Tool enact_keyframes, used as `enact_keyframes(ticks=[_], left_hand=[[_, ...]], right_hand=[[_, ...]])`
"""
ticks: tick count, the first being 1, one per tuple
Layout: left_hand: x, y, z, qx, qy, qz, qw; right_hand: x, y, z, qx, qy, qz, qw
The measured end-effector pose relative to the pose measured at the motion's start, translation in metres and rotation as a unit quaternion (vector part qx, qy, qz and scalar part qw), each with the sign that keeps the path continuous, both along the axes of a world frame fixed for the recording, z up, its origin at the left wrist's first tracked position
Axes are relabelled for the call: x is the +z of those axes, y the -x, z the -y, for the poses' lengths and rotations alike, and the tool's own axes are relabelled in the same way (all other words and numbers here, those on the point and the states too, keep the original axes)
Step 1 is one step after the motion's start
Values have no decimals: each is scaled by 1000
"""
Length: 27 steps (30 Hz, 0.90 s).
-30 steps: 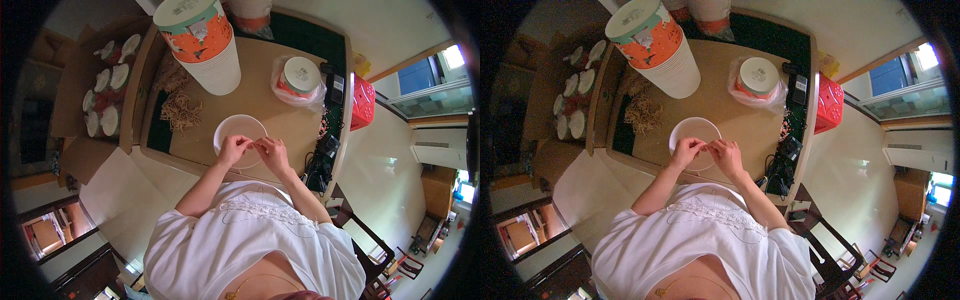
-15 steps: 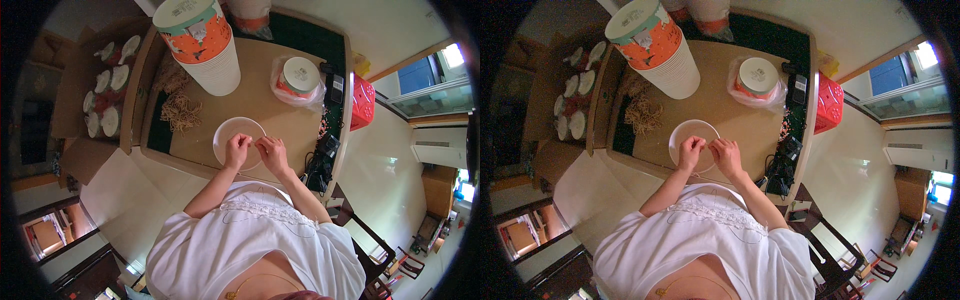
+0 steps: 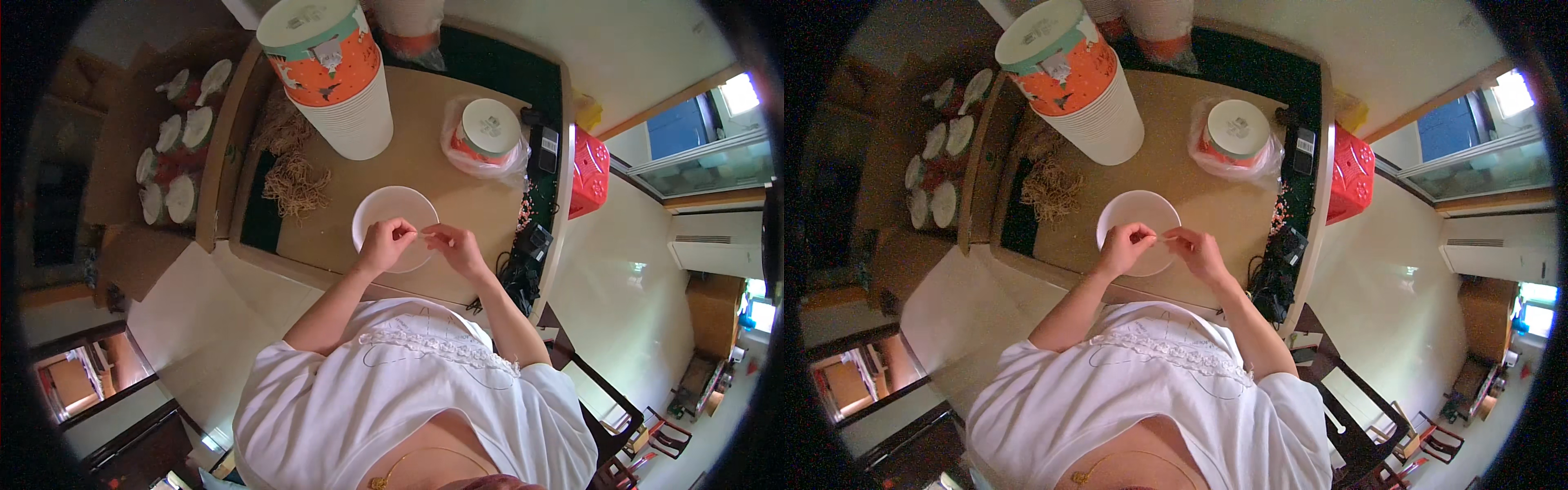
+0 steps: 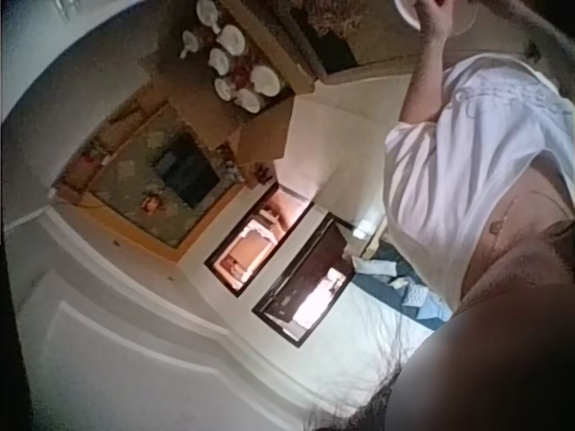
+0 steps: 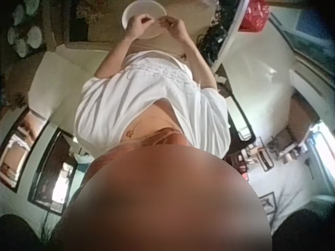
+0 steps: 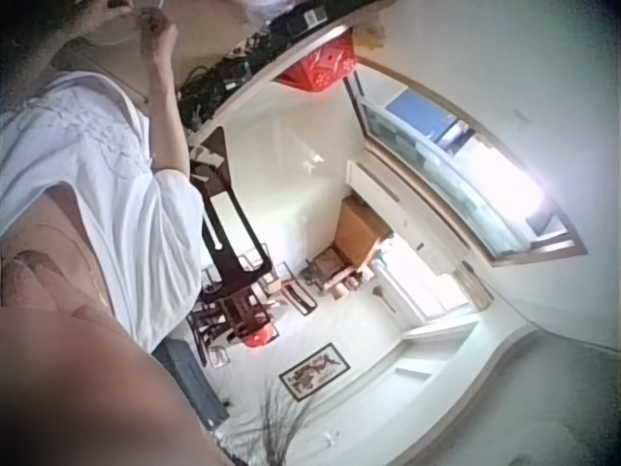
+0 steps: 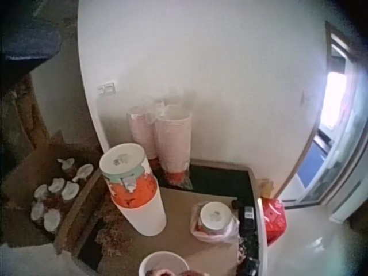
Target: Punching holes in decorative paper cups and threading string through them to create handles.
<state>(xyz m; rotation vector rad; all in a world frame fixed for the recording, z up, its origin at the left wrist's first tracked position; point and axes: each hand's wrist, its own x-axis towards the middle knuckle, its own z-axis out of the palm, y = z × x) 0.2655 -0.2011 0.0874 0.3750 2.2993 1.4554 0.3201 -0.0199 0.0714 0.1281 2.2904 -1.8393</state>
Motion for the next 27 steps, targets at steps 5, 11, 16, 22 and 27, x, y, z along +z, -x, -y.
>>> enact_keyframes(ticks=[5, 11, 16, 22, 27], left_hand=[[8, 2, 0, -4, -6, -15, 1000], [27, 2, 7, -43, 8, -35, 998], [40, -3, 10, -48, -32, -28, 998], [61, 0, 16, -21, -83, 38, 996], [41, -1, 16, 77, -148, 52, 985]], right_hand=[[12, 1, 4, 3, 4, 9, 1000], [19, 1, -1, 23, -101, -154, 983], [31, 1, -9, 84, -146, -201, 965], [36, 0, -14, 161, -325, -211, 908], [30, 0, -6, 192, -363, -270, 871]])
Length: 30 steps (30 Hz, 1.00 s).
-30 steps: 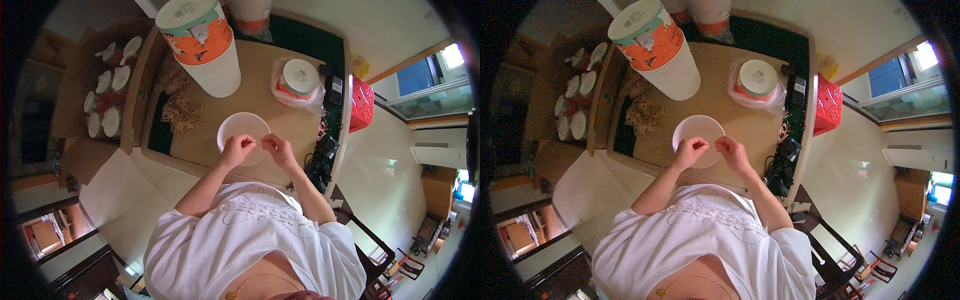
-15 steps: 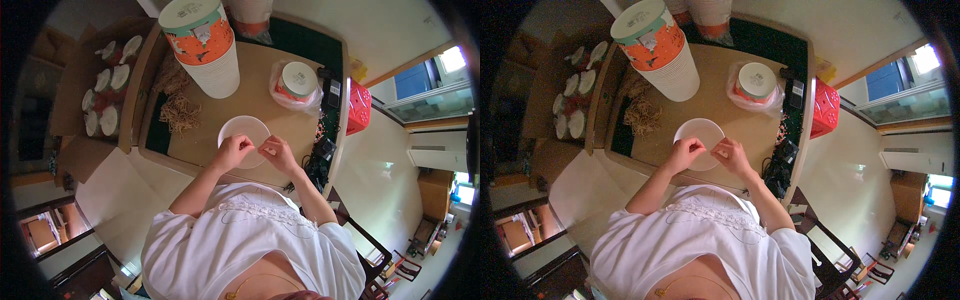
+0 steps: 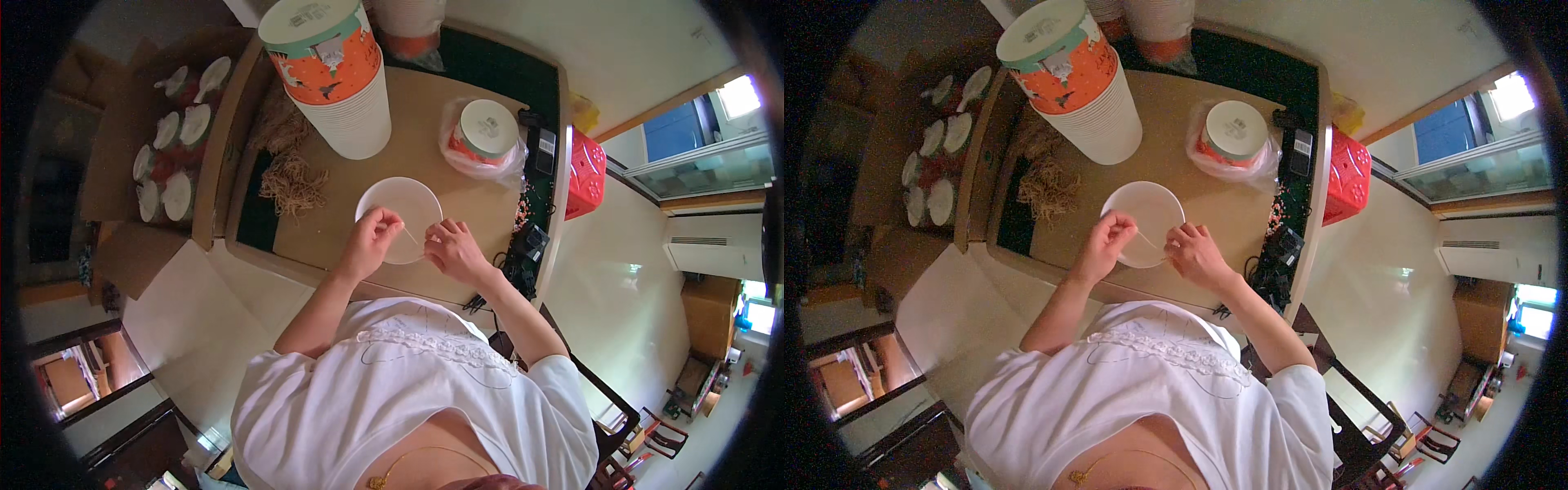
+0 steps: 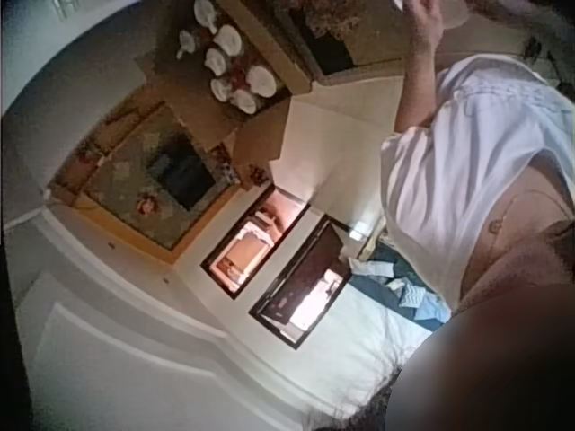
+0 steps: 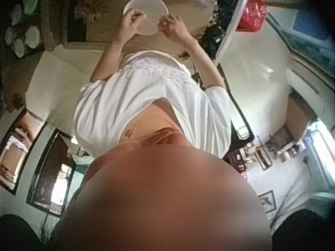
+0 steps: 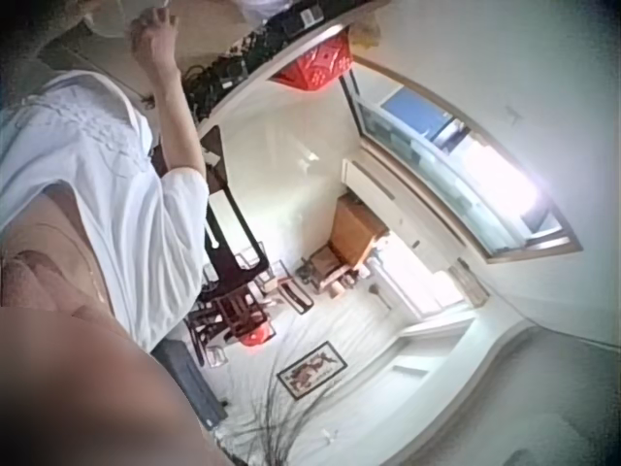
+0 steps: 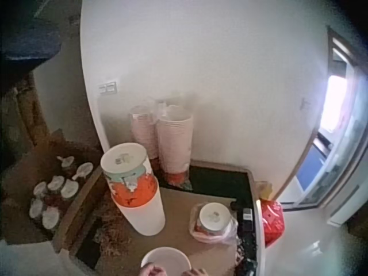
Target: Punching holes in decorative paper cups and threading string through them to create handles.
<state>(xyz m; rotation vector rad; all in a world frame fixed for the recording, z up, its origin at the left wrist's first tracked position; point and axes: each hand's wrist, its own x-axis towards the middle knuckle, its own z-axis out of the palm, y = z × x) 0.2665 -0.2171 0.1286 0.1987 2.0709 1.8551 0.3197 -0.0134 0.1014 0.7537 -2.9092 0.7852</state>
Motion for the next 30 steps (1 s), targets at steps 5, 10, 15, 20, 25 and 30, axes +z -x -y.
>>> enact_keyframes(ticks=[5, 10, 15, 20, 25, 30], left_hand=[[20, 14, -6, -45, 89, -227, 969], [24, 13, -18, -4, 115, -293, 949], [-9, -17, 2, 9, 176, -226, 958], [-17, -36, 9, -48, 249, -110, 961], [-27, -35, 9, -57, 245, -159, 955], [-72, -33, 28, -50, 149, -201, 967]], right_hand=[[-13, -1, 7, 23, 137, 138, 981], [-16, 0, 22, -72, 345, 300, 887], [-43, 0, 34, -167, 536, 318, 764], [-49, -4, 45, -194, 532, 310, 764], [-33, -4, 51, -211, 546, 301, 753], [-12, -11, 24, -282, 648, 361, 609]])
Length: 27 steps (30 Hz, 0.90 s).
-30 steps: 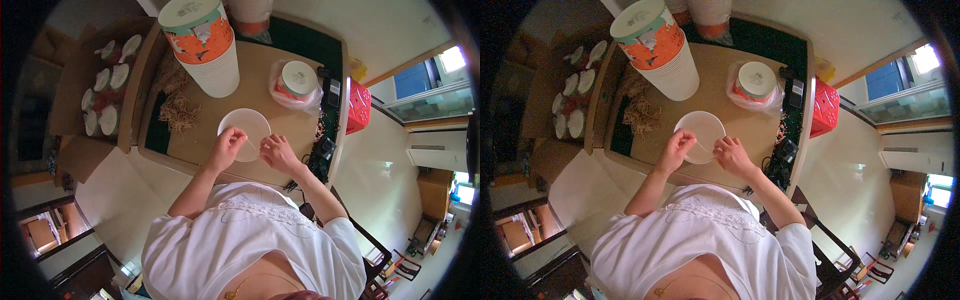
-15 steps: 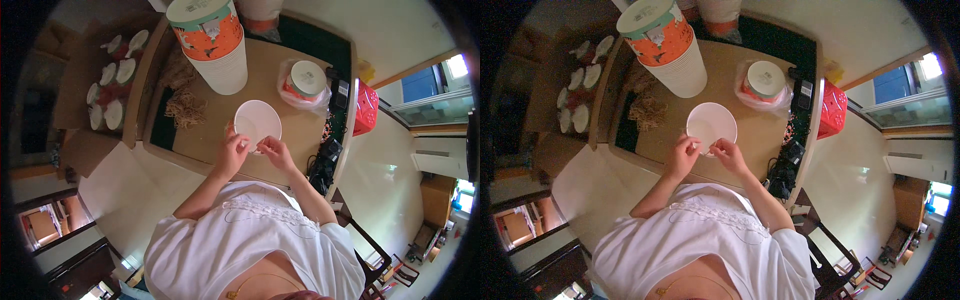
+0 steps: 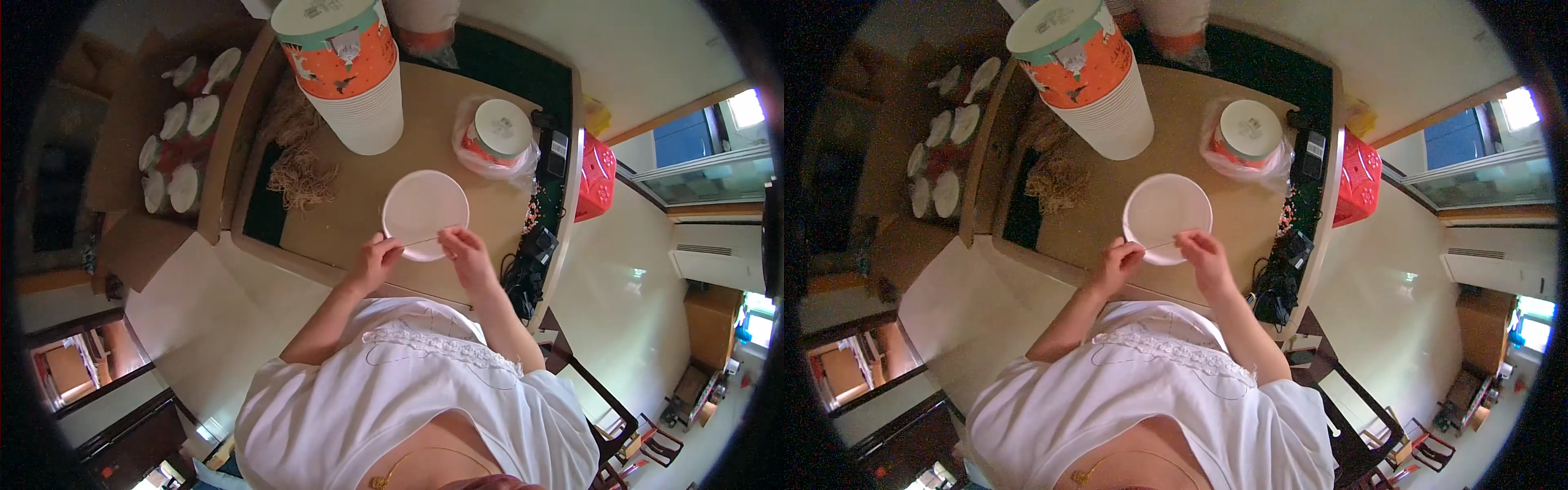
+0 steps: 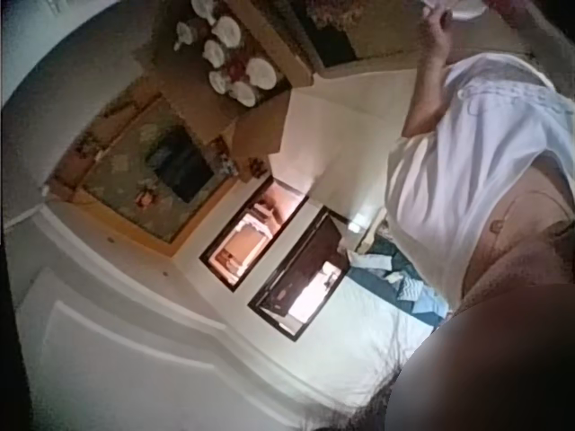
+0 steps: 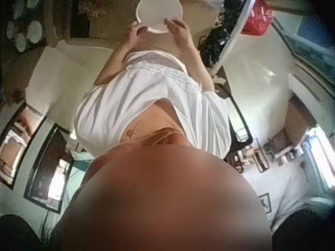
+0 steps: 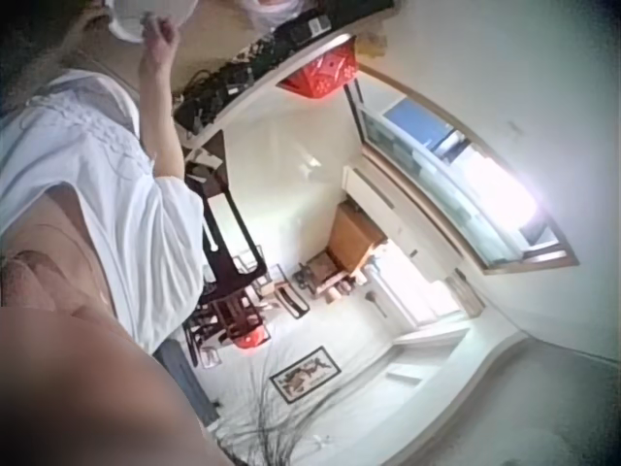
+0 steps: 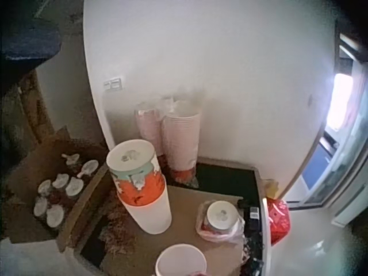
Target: Punching holes in decorative paper cups and threading string through them to create handles.
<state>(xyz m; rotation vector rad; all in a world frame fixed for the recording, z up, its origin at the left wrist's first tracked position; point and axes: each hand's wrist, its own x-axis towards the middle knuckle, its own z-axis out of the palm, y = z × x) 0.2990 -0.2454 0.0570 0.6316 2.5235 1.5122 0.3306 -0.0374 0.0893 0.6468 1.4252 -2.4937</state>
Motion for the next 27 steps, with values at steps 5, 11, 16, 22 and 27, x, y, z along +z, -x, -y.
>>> enact_keyframes(ticks=[5, 11, 16, 22, 27], left_hand=[[9, 21, 20, -79, 43, 28, 996], [12, 49, 34, -113, 64, 122, 984], [11, 72, 40, -134, 78, 170, 973], [22, 99, 40, -174, 138, 183, 958], [44, 70, -13, -41, 147, -48, 987]], right_hand=[[9, -5, -56, -104, 163, -49, 980], [-1, -16, -109, -226, 224, -64, 946], [-8, -24, -132, -317, 234, -79, 916], [-31, -31, -137, -313, 234, -93, 916], [-8, -27, -102, -285, 27, -47, 957]])
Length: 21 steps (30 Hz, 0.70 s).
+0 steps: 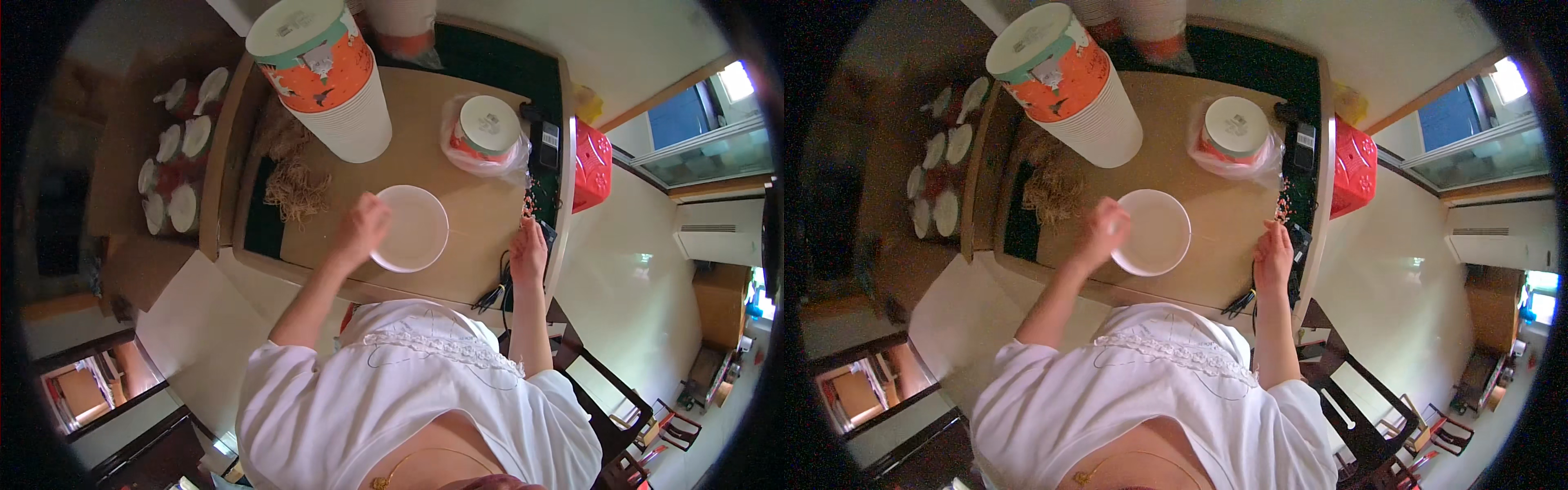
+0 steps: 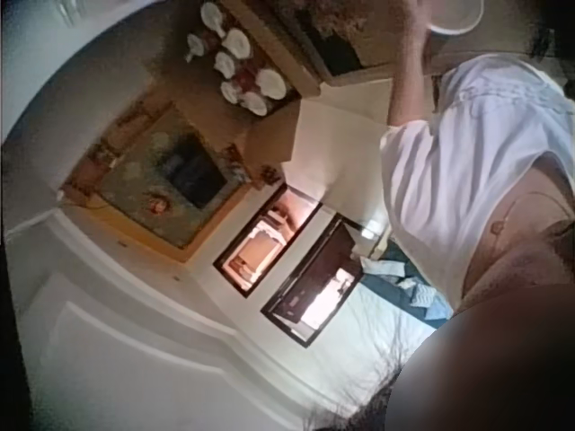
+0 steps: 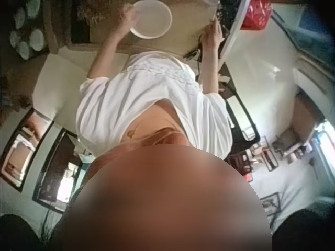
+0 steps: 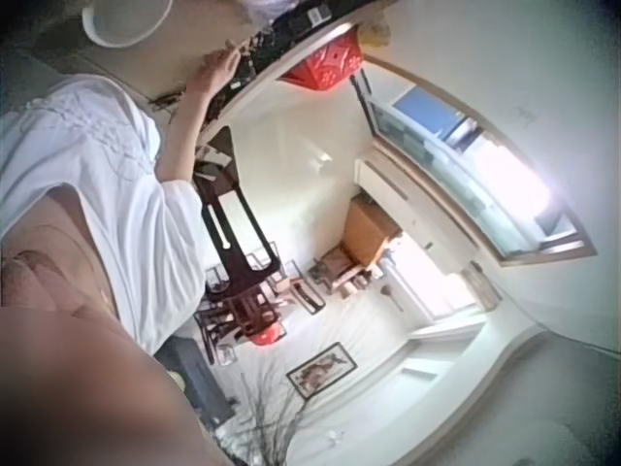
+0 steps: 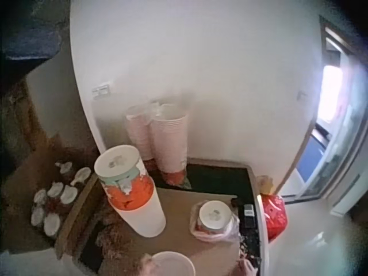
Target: Punching holes in decorative paper cups and threading string through them to create handles.
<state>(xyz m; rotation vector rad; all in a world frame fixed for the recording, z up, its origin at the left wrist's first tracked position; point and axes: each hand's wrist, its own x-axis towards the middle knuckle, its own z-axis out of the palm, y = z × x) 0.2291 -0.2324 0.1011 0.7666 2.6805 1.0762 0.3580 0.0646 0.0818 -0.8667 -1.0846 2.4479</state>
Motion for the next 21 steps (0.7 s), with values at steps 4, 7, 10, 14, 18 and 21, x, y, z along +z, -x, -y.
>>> enact_keyframes(ticks=[4, 7, 10, 14, 18, 21], left_hand=[[-7, -70, -54, -117, 45, -17, 992], [-45, -65, -70, 7, 7, 40, 999], [-23, -47, -62, 28, -126, 157, 979], [-7, -30, -52, 39, -171, 218, 960], [-6, -25, -44, 48, -218, 258, 940], [-4, -23, -42, 54, -232, 285, 929]], right_hand=[[38, -2, 39, 100, -53, 40, 993], [73, -25, 66, 464, -95, 38, 880], [78, -16, 73, 581, -241, -103, 771], [-11, 5, 78, 393, -142, 35, 908], [-23, 24, 88, 290, -234, -4, 928], [-25, 25, 92, 285, -335, -30, 898]])
